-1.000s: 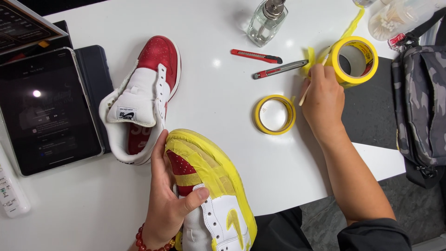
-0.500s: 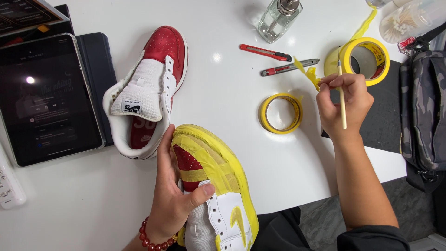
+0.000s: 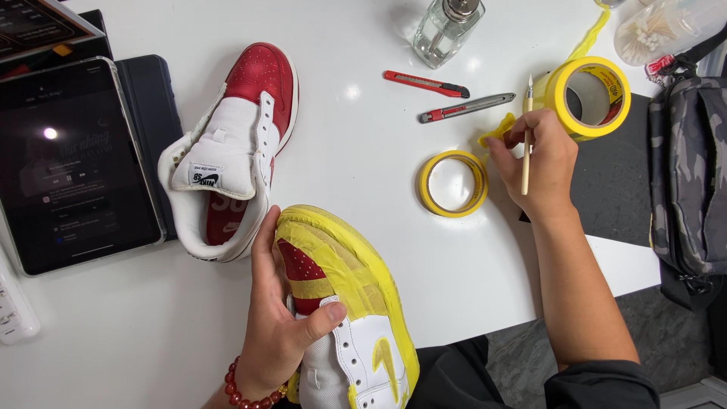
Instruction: Apply yellow masking tape and use a precision knife to cut out patterns for shoe customization.
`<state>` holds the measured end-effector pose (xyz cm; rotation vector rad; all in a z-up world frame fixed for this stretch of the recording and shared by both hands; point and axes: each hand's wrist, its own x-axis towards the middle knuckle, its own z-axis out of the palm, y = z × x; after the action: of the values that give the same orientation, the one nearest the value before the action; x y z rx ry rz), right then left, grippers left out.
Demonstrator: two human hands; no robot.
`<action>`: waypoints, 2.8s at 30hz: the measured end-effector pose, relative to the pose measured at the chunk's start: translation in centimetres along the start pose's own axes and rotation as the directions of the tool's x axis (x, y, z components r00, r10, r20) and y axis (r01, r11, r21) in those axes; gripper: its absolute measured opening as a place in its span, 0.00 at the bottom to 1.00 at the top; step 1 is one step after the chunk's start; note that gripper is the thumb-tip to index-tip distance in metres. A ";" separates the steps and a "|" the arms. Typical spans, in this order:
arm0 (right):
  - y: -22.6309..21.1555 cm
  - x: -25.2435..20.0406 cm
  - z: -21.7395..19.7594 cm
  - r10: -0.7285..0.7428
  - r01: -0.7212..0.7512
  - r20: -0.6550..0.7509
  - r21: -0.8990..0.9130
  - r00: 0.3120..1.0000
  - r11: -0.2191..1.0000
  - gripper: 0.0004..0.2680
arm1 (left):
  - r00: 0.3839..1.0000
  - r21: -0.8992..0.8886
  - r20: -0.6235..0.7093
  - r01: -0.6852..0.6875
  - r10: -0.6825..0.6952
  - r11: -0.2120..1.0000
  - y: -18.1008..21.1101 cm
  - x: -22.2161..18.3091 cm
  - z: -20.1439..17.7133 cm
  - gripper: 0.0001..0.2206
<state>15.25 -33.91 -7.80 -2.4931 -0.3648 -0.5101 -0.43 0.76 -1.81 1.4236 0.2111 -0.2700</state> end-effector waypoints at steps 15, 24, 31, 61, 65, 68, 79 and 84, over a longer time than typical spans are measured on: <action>-3.6 -0.9 -2.0 -0.212 0.187 -0.175 -0.151 0.961 0.971 0.09 | 0.997 -0.104 -0.002 -0.076 0.077 0.992 -0.8 0.6 -0.2 0.53; -17.1 -7.2 -2.1 -0.296 0.203 0.046 0.625 0.954 0.754 0.16 | 0.996 -0.140 0.025 -0.081 0.085 0.987 0.0 0.1 0.0 0.55; -18.6 -5.7 -3.3 -0.426 0.298 0.078 0.602 0.902 0.741 0.13 | 0.992 -0.117 0.118 -0.023 0.037 0.993 2.1 0.2 -1.0 0.55; -20.9 -5.8 -3.9 -0.231 0.077 0.226 0.536 0.946 0.841 0.12 | 0.964 -0.099 0.263 0.065 -0.036 0.993 2.6 -0.4 -0.6 0.54; -21.0 -5.9 -4.0 -0.287 0.156 0.202 0.494 0.936 0.855 0.13 | 0.967 -0.103 0.250 0.066 -0.038 0.992 2.6 -0.7 -0.4 0.54; -21.2 -5.8 -4.5 -0.327 0.198 0.205 0.477 0.923 0.857 0.14 | 0.970 -0.096 0.240 0.055 -0.031 0.994 2.6 -1.0 -0.3 0.54; -21.7 -5.0 -5.6 -0.363 0.228 0.254 0.439 0.896 0.869 0.15 | 0.971 -0.064 0.232 0.070 -0.053 0.995 3.5 -1.5 0.4 0.54; -21.5 -5.6 -5.6 -0.338 0.217 0.223 0.435 0.914 0.874 0.14 | 0.968 -0.030 0.243 0.072 -0.062 0.997 3.6 -1.6 0.7 0.54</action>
<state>0.93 -20.70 4.22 -2.1153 -0.8699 -0.1450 -0.82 0.57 2.16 1.3337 0.0634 -0.4901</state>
